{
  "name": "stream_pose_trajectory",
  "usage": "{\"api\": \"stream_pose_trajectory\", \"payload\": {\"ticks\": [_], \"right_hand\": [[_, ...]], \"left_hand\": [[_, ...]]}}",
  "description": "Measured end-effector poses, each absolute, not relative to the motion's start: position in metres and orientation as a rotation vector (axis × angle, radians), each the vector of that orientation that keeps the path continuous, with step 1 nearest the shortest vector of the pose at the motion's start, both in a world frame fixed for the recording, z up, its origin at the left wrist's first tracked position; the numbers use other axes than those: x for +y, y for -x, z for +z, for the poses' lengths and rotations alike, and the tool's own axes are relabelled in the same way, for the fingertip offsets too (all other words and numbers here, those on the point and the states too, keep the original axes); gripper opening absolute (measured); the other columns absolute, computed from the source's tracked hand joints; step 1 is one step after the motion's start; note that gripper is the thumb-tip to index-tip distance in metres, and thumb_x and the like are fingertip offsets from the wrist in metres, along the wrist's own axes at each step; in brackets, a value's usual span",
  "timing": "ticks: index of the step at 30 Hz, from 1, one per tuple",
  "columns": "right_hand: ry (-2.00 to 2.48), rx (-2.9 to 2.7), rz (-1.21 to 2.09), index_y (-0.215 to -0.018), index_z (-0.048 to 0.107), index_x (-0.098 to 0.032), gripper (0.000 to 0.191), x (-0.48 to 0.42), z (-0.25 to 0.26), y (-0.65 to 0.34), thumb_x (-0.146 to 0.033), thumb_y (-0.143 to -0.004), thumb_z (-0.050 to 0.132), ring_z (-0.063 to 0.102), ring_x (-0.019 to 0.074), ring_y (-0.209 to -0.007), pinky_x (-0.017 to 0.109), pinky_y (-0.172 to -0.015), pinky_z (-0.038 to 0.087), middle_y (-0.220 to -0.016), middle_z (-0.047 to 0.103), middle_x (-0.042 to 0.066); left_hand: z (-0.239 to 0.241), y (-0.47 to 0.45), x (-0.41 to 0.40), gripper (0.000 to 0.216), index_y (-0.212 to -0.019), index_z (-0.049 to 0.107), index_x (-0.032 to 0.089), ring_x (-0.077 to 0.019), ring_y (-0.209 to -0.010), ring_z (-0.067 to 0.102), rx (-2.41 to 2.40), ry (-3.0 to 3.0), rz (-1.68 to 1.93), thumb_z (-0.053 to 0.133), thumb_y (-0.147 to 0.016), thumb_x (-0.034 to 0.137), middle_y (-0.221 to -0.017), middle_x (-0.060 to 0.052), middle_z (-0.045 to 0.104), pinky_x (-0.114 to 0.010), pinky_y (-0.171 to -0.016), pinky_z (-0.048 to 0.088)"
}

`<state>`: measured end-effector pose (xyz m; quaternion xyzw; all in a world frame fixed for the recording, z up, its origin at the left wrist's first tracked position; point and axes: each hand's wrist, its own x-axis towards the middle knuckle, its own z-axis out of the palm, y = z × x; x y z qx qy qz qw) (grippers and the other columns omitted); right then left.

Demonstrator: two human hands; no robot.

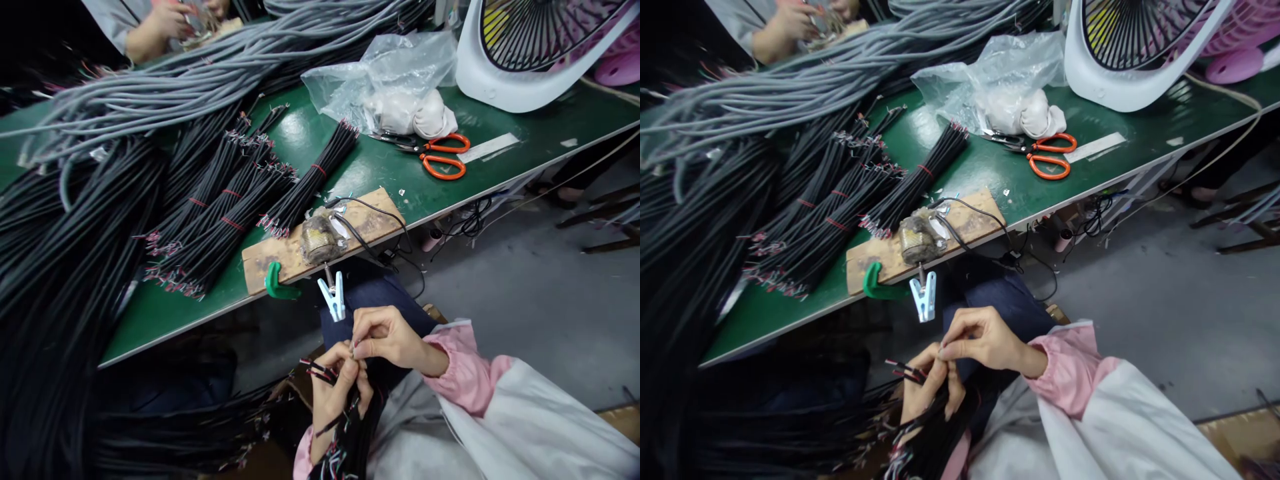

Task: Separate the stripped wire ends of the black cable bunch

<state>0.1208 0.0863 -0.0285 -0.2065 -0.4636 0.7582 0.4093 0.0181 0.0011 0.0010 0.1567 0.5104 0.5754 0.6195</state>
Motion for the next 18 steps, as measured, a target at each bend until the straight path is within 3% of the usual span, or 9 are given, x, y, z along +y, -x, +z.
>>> {"api": "stream_pose_trajectory", "payload": {"ticks": [7, 13, 18], "right_hand": [[0.573, -1.252, 1.711, -0.068, 0.067, -0.015, 0.026, 0.079, -0.03, -0.115, -0.039, -0.079, 0.071, 0.052, 0.0135, -0.062, 0.026, -0.057, 0.04, -0.066, 0.058, 0.003], [0.536, -1.542, 1.33, -0.076, 0.065, -0.016, 0.015, 0.086, -0.024, -0.12, -0.022, -0.088, 0.06, 0.052, 0.0162, -0.069, 0.033, -0.07, 0.043, -0.07, 0.06, 0.005], [0.221, -1.199, 1.92, -0.073, 0.063, -0.014, 0.022, 0.095, -0.029, -0.114, -0.033, -0.083, 0.068, 0.053, 0.0115, -0.064, 0.025, -0.06, 0.043, -0.07, 0.055, 0.002]], "left_hand": [[-0.001, -0.02, 0.002, 0.028, -0.066, 0.055, 0.017, -0.0025, -0.025, 0.043, 1.096, -0.332, 1.381, 0.071, -0.078, 0.036, -0.051, 0.005, 0.055, -0.012, -0.029, 0.033], [0.0, -0.015, 0.006, 0.031, -0.064, 0.059, 0.015, -0.0041, -0.025, 0.04, 1.173, -0.362, 1.301, 0.07, -0.078, 0.04, -0.039, 0.005, 0.049, -0.013, -0.029, 0.031], [0.005, -0.004, 0.007, 0.02, -0.073, 0.07, 0.019, -0.0048, -0.032, 0.044, 1.29, -0.561, 1.339, 0.069, -0.079, 0.038, -0.053, 0.003, 0.057, -0.015, -0.031, 0.034]]}}
